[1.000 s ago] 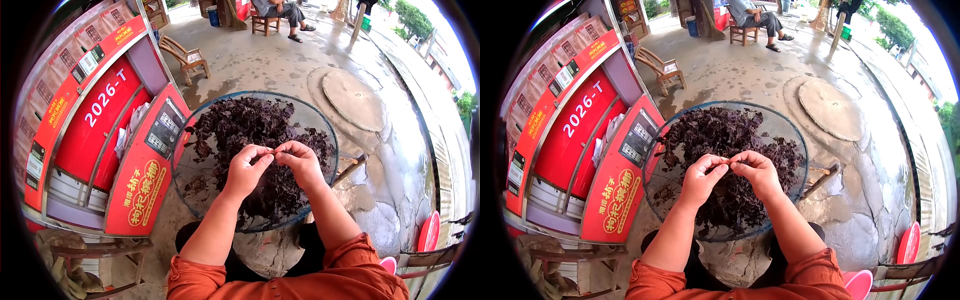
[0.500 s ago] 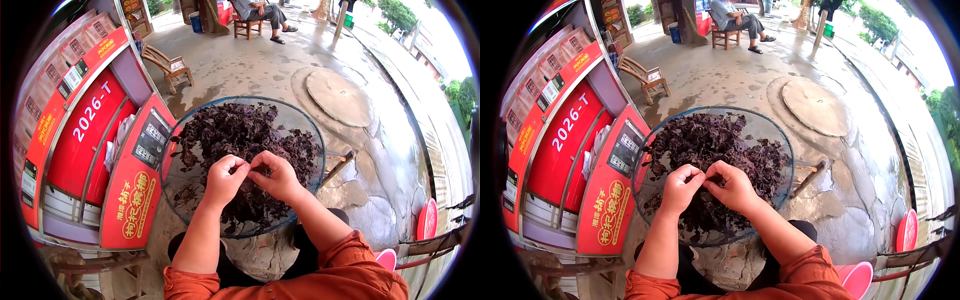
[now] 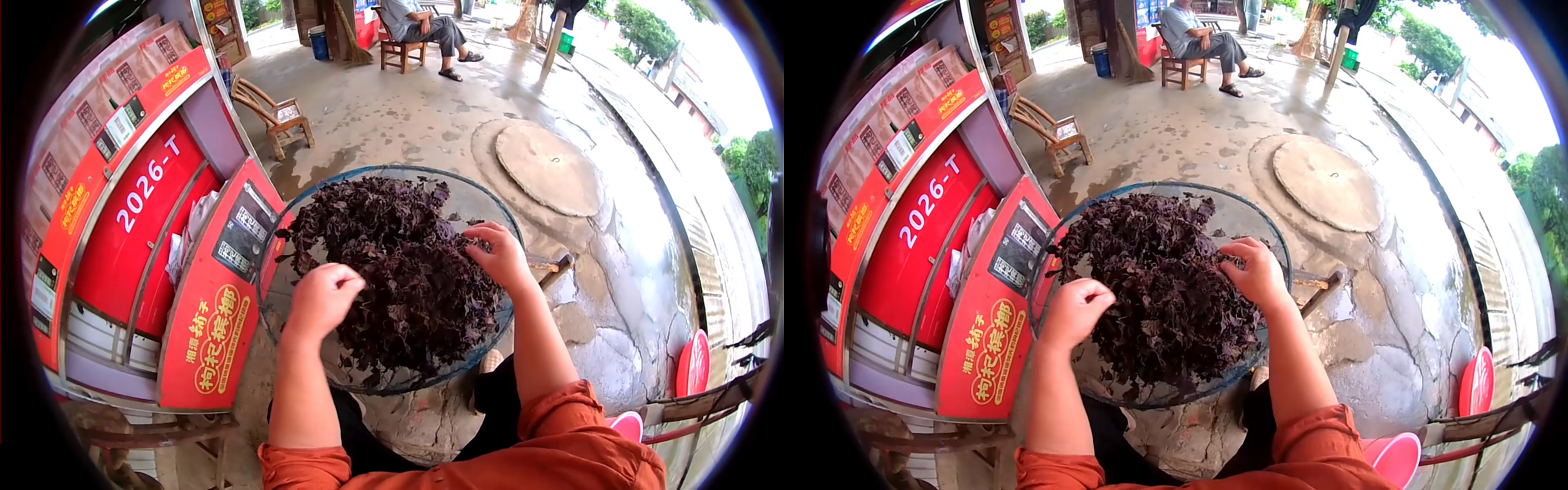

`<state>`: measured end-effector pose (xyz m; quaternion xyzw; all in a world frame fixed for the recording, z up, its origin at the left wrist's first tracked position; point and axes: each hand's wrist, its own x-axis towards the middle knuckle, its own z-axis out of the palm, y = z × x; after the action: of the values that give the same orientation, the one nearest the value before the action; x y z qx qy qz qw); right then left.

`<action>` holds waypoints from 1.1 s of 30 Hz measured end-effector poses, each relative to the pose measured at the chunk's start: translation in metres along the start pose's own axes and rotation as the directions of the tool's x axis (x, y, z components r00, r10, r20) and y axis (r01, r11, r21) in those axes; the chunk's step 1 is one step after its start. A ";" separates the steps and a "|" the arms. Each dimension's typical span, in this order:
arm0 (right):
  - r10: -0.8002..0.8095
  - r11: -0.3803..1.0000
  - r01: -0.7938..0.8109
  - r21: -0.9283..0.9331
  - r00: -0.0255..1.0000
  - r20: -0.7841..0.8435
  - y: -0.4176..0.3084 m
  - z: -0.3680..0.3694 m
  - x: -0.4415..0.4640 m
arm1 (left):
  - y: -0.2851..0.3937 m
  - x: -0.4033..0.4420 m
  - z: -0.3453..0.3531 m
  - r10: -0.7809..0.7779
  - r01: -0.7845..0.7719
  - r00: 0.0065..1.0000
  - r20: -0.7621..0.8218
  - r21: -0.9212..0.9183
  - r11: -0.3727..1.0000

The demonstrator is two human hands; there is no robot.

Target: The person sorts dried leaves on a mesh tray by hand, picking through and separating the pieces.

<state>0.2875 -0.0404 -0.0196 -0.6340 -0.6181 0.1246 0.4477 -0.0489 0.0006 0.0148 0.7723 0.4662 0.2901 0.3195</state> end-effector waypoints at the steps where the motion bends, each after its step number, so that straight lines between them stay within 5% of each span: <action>1: -0.127 0.989 0.122 -0.084 0.990 -0.063 0.003 0.003 0.000 | -0.014 -0.002 -0.011 -0.043 0.041 0.999 0.013 0.109 0.993; 2: 0.060 0.997 -0.061 -0.039 0.998 -0.015 -0.006 0.003 0.004 | -0.020 -0.006 -0.023 -0.137 0.131 0.990 0.023 0.179 0.975; 8: 0.059 0.956 -0.059 -0.288 0.998 -0.008 0.028 0.063 0.044 | -0.048 -0.020 -0.072 -0.467 0.428 0.884 0.036 0.344 0.836; 11: 0.046 0.934 -0.029 -0.357 0.998 0.039 0.047 0.076 0.058 | -0.041 -0.018 -0.068 -0.414 0.411 0.910 -0.027 0.207 0.888; 13: 0.261 0.920 -0.229 -0.319 0.964 0.059 0.046 0.071 0.065 | -0.037 -0.015 -0.059 -0.257 0.263 0.964 -0.063 0.145 0.954; 18: 0.240 0.959 -0.225 0.174 0.968 -0.075 0.019 0.038 0.048 | -0.003 -0.003 -0.032 -0.097 0.094 0.979 -0.177 -0.024 0.995; 20: 0.289 0.902 -0.256 0.349 0.956 -0.045 0.004 0.031 0.031 | -0.005 0.001 -0.013 -0.092 0.075 0.995 -0.042 -0.311 0.948; 24: 0.281 0.583 -0.184 0.791 0.960 0.016 -0.050 0.027 -0.008 | 0.016 -0.001 0.027 -0.017 0.148 0.981 0.194 -0.687 0.711; 27: 0.227 0.487 -0.161 0.858 0.972 0.054 -0.077 0.036 -0.027 | 0.030 0.001 0.047 -0.039 0.331 0.942 0.334 -0.899 0.285; 29: -0.028 0.809 0.036 0.586 0.999 -0.021 -0.081 0.048 -0.036 | 0.036 0.003 0.051 0.039 0.428 0.903 0.429 -0.903 0.025; 30: -0.268 0.891 0.274 0.361 0.961 -0.069 -0.096 0.042 -0.036 | 0.029 0.006 0.058 0.006 0.393 0.919 0.393 -0.919 -0.038; 33: -0.541 0.836 0.548 -0.009 0.828 0.143 -0.129 0.027 -0.034 | 0.024 0.012 0.062 -0.143 0.180 0.975 0.172 -0.983 0.045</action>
<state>0.1748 -0.0815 0.0449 -0.4327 -0.8048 0.0187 0.4060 0.0148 -0.0110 -0.0035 0.2919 0.2210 0.4815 0.7963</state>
